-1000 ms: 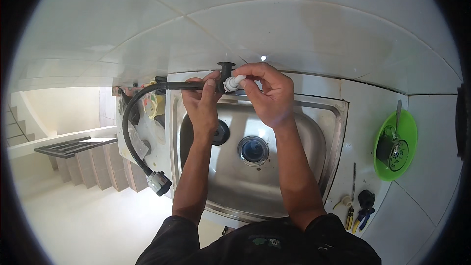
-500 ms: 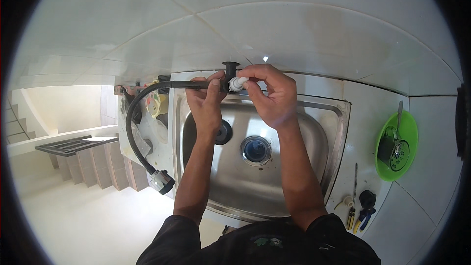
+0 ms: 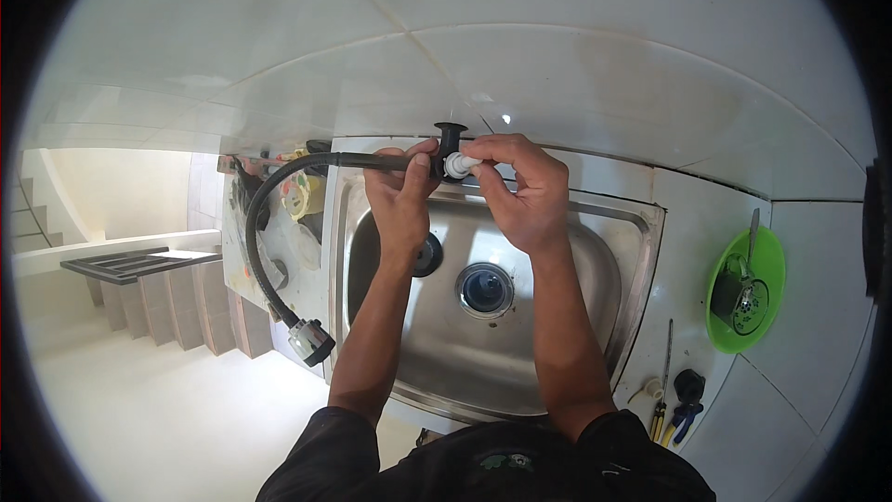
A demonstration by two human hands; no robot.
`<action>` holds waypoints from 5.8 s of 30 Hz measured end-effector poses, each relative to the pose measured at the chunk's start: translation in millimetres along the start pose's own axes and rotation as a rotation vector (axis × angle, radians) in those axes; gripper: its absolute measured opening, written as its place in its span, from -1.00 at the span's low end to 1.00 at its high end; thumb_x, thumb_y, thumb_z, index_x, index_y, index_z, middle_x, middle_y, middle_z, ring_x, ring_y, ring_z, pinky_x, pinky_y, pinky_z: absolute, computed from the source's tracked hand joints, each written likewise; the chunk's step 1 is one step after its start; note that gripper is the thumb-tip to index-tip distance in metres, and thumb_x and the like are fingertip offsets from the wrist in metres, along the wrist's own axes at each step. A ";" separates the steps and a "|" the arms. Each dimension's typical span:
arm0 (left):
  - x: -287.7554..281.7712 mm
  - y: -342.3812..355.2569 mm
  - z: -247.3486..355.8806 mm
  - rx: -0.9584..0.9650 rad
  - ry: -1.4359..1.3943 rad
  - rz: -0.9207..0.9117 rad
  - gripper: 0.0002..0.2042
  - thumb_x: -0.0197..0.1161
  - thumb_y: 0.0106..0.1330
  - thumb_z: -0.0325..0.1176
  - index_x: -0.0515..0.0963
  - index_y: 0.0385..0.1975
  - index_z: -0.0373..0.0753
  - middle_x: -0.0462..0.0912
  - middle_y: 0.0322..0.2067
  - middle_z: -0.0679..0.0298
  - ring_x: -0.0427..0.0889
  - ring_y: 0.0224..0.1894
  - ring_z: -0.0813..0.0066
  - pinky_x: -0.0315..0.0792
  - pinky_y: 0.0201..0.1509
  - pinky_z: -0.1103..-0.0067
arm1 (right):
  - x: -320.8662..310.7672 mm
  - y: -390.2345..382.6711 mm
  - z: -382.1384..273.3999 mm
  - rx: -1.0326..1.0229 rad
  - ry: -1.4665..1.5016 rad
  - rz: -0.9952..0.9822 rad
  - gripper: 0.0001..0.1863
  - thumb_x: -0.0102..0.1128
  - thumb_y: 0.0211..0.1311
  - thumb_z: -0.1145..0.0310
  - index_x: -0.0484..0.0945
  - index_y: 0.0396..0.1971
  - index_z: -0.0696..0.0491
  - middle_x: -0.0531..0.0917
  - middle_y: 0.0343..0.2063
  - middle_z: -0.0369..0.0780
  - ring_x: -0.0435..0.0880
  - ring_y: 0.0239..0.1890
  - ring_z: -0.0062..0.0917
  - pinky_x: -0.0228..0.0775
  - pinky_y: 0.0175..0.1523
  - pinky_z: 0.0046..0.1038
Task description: Inspecting and reassembling the components of a faucet cartridge/valve assembly over a sink.
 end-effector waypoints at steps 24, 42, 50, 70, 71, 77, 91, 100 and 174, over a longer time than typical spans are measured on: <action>3.6 -0.7 6.0 -0.062 -0.041 0.017 -0.77 0.12 0.33 -0.50 0.18 -0.18 -0.27 0.56 -0.10 0.00 0.58 -0.15 0.44 0.57 -0.25 0.59 | 1.0 3.4 -8.1 -0.068 -0.188 -0.024 -0.75 0.19 -0.05 0.73 0.65 -0.32 0.16 0.69 -0.30 -0.13 0.67 -0.26 -0.47 0.51 -0.16 -0.52; 0.6 -0.4 3.7 -0.062 -0.057 0.010 -0.77 0.12 0.32 -0.51 0.19 -0.19 -0.26 0.56 -0.11 0.03 0.58 -0.13 0.43 0.57 -0.25 0.58 | 6.2 3.5 -8.4 -0.123 -0.246 -0.049 -0.76 0.21 -0.06 0.72 0.65 -0.36 0.14 0.70 -0.34 -0.15 0.69 -0.25 -0.42 0.54 -0.19 -0.51; 0.6 0.4 0.4 -0.052 -0.108 0.003 -0.77 0.11 0.32 -0.54 0.18 -0.18 -0.26 0.56 -0.11 0.00 0.57 -0.16 0.46 0.55 -0.27 0.60 | 7.3 3.2 -4.6 -0.123 -0.243 -0.045 -0.76 0.22 -0.08 0.73 0.65 -0.36 0.14 0.70 -0.34 -0.15 0.69 -0.24 -0.40 0.55 -0.18 -0.49; -1.9 1.2 -6.1 -0.028 -0.120 -0.013 -0.79 0.09 0.34 -0.53 0.20 -0.15 -0.25 0.55 -0.09 -0.02 0.60 -0.11 0.34 0.62 -0.13 0.45 | 14.2 3.9 -11.4 -0.109 -0.377 -0.021 -0.83 0.36 -0.09 0.61 0.63 -0.43 0.14 0.69 -0.42 -0.16 0.69 -0.36 -0.41 0.54 -0.29 -0.50; -2.3 1.4 -7.5 -0.012 -0.115 -0.014 -0.80 0.08 0.35 -0.52 0.23 -0.13 -0.20 0.57 -0.08 -0.04 0.63 -0.12 0.29 0.63 -0.15 0.39 | 15.4 3.8 -11.9 -0.107 -0.385 -0.009 -0.86 0.36 -0.08 0.60 0.62 -0.44 0.15 0.68 -0.44 -0.16 0.69 -0.38 -0.41 0.54 -0.31 -0.50; -1.6 1.1 -4.1 -0.028 -0.112 0.007 -0.75 0.11 0.30 -0.58 0.17 -0.18 -0.31 0.54 -0.10 -0.05 0.58 -0.12 0.39 0.58 -0.14 0.54 | 20.6 1.7 -10.4 -0.103 -0.431 -0.004 -0.88 0.34 -0.06 0.61 0.59 -0.47 0.16 0.68 -0.47 -0.16 0.68 -0.44 -0.41 0.53 -0.39 -0.49; 0.3 2.5 -3.9 0.035 -0.130 -0.008 -0.75 0.16 0.29 -0.56 0.20 -0.18 -0.32 0.57 -0.16 -0.03 0.56 -0.23 0.50 0.49 -0.25 0.64 | 21.2 6.7 -21.8 -0.032 -0.501 -0.067 -0.82 0.35 -0.09 0.58 0.59 -0.41 0.13 0.66 -0.45 -0.16 0.66 -0.44 -0.35 0.51 -0.32 -0.43; 1.3 1.6 -3.3 0.043 -0.102 0.011 -0.76 0.14 0.28 -0.59 0.21 -0.18 -0.33 0.58 -0.19 0.00 0.54 -0.30 0.55 0.43 -0.32 0.68 | 15.3 11.9 -27.2 -0.064 -0.565 -0.129 -0.82 0.37 -0.09 0.57 0.64 -0.40 0.12 0.68 -0.45 -0.16 0.67 -0.49 -0.42 0.47 -0.38 -0.50; -32.8 7.4 -43.0 0.133 -0.059 -0.348 -0.53 0.26 0.27 -0.43 0.34 0.16 -0.41 0.57 -0.10 0.22 0.53 -0.12 0.59 0.40 0.00 0.65 | -7.5 -36.9 -5.8 0.090 -0.155 0.022 -0.69 0.28 0.05 0.67 0.42 -0.20 0.19 0.65 -0.26 -0.18 0.64 -0.24 -0.62 0.51 -0.12 -0.57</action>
Point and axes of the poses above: each hand's wrist, its own y-axis towards the middle knuckle, its own x-axis out of the palm, z = x × y, the point moved 1 cm from there along y, towards the middle knuckle
